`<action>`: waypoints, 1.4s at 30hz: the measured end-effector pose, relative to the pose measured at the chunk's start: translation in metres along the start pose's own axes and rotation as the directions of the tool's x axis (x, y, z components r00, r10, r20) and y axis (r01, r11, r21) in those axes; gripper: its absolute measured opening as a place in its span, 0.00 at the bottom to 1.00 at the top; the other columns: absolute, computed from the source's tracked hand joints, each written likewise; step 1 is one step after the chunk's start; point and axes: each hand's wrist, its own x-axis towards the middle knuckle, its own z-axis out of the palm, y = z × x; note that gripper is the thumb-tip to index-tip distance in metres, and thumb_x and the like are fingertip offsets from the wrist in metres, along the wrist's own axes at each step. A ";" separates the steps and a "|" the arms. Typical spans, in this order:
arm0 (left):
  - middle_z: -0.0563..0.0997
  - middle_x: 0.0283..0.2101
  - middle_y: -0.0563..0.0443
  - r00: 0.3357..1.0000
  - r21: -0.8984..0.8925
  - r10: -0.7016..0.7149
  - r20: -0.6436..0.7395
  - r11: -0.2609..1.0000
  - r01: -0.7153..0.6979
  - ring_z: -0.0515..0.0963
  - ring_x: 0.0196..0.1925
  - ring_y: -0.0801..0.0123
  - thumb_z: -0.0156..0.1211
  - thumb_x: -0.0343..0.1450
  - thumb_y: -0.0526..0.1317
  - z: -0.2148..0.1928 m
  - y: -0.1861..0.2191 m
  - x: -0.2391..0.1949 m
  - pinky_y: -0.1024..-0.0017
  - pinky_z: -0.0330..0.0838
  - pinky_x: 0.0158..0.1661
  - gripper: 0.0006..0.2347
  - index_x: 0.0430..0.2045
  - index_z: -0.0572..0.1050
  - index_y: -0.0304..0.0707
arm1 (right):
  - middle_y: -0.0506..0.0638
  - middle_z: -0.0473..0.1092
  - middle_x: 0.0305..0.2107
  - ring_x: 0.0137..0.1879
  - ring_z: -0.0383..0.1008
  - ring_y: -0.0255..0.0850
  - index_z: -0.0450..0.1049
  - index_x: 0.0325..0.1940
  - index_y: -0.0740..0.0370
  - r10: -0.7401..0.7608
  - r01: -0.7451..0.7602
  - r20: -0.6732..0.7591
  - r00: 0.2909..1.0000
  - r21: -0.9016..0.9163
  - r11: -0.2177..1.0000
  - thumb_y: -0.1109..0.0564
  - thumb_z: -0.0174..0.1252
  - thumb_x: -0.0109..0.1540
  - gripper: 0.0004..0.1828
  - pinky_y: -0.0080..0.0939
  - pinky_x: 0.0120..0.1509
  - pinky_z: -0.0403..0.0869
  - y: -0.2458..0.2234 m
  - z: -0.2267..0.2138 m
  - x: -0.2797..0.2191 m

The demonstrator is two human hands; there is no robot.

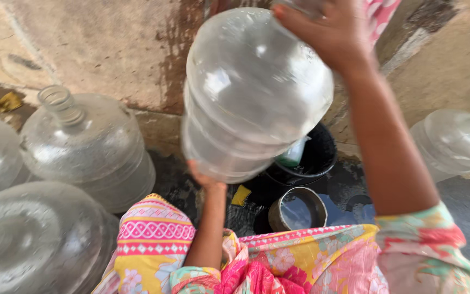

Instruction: The person fills a large plastic bottle with water using a small scoop and then shakes the bottle to rinse it.

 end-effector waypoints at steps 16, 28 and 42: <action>0.85 0.50 0.24 0.974 0.690 -0.097 -0.207 -0.720 0.075 0.86 0.56 0.39 0.53 0.59 0.80 0.212 0.087 0.153 0.43 0.74 0.57 0.51 0.50 0.83 0.19 | 0.65 0.74 0.26 0.26 0.67 0.49 0.74 0.40 0.71 0.968 -0.983 0.236 0.088 0.179 0.046 0.06 0.17 0.55 0.67 0.46 0.27 0.62 0.381 -0.104 -0.385; 0.83 0.36 0.54 0.816 0.832 -0.161 0.554 0.093 -0.547 0.81 0.33 0.70 0.70 0.65 0.65 0.270 0.133 0.091 0.66 0.79 0.32 0.28 0.46 0.80 0.40 | 0.55 0.73 0.40 0.43 0.74 0.46 0.68 0.49 0.58 0.891 -0.629 -0.019 0.454 0.701 0.336 0.38 0.45 0.72 0.21 0.51 0.46 0.76 0.361 -0.075 -0.365; 0.83 0.35 0.42 0.992 0.909 -0.048 0.119 -0.397 -0.128 0.85 0.37 0.59 0.72 0.57 0.70 0.209 0.089 0.104 0.60 0.78 0.42 0.33 0.33 0.81 0.34 | 0.57 0.73 0.36 0.31 0.71 0.42 0.70 0.50 0.67 0.965 -0.870 0.230 0.129 0.493 -0.001 0.25 0.34 0.67 0.41 0.38 0.32 0.70 0.402 -0.075 -0.414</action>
